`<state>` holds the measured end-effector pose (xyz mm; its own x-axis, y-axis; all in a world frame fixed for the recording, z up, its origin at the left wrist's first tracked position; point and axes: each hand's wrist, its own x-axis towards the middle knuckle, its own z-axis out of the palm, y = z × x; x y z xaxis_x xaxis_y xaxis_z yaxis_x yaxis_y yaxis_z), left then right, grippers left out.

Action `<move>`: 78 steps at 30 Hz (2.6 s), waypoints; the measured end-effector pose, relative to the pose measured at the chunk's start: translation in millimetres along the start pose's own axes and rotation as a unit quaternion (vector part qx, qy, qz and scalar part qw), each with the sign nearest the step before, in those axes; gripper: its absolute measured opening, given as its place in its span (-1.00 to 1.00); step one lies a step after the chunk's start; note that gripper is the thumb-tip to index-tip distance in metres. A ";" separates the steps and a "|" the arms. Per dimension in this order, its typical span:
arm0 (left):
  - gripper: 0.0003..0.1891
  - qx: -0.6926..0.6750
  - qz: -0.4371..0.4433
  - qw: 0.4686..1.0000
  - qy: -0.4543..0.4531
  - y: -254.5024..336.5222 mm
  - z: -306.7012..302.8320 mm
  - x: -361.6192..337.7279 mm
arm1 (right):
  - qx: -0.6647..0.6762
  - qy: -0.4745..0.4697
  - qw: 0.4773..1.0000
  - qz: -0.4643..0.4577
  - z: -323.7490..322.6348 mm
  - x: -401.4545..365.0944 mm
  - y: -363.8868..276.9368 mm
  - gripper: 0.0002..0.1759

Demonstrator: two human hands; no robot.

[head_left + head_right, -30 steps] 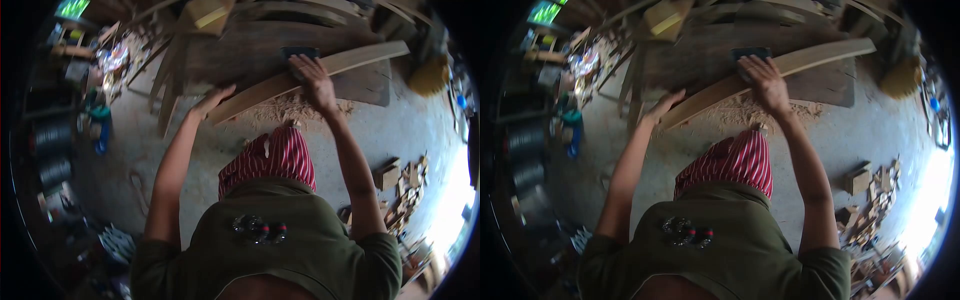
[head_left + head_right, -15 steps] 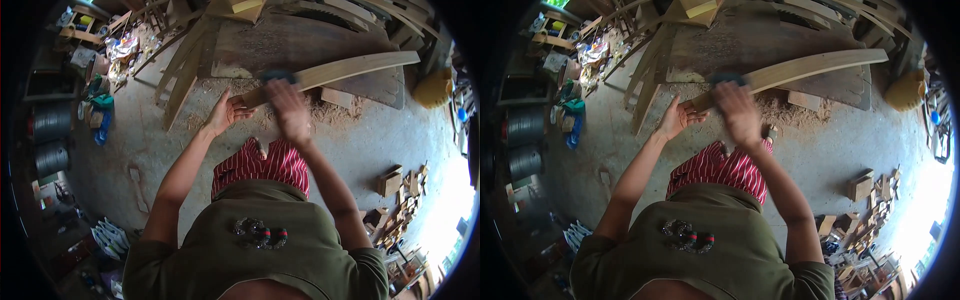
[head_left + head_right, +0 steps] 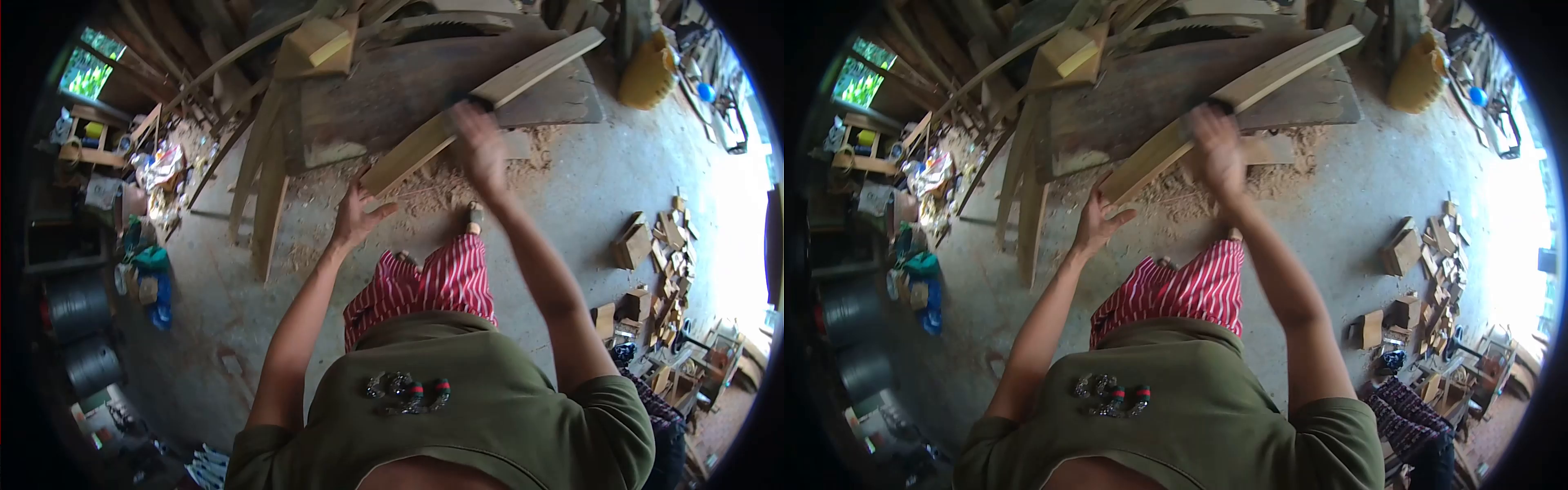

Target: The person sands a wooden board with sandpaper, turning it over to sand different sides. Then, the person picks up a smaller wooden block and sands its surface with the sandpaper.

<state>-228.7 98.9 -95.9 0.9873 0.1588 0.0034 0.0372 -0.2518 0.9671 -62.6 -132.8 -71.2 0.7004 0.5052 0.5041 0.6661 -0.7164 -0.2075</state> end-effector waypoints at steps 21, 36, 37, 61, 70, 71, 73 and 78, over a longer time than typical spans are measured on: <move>-0.76 0.193 -0.062 0.967 0.156 32.3 17.3 -36.2 | 0.098 -0.071 0.990 -0.073 -12.3 10.0 -17.2 -0.42; -0.27 0.021 -0.051 0.997 0.058 8.2 -3.2 -0.3 | 0.128 -0.115 0.977 -0.129 -20.0 17.0 -31.2 -0.49; -0.32 0.064 -0.067 0.994 0.065 21.9 -1.3 0.2 | 0.084 -0.026 0.990 -0.113 -6.5 24.6 8.1 -0.54; -0.36 0.450 -0.032 0.892 0.032 70.9 23.0 42.5 | -0.056 0.038 0.991 0.113 0.4 139.9 325.2 -0.57; -0.37 0.493 -0.113 0.862 0.045 77.8 33.0 37.9 | -0.083 0.018 0.994 0.072 -28.1 162.8 408.3 -0.73; -0.37 0.495 -0.111 0.860 0.047 76.6 33.7 36.5 | -0.087 0.043 0.994 0.059 -34.0 172.0 427.2 -0.75; -0.38 0.514 -0.111 0.848 0.073 74.1 40.1 30.7 | -0.079 0.005 0.990 0.115 -39.8 179.7 440.3 -0.75; -0.36 0.551 -0.095 0.824 0.093 79.6 48.0 31.2 | -0.005 0.014 1.000 -0.008 -37.7 137.4 396.9 -0.73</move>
<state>-187.5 38.0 -31.0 0.9101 0.4141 0.0170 0.4081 -0.9027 0.1365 288.4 -366.0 -52.7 0.6820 0.5032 0.5307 0.6744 -0.7134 -0.1902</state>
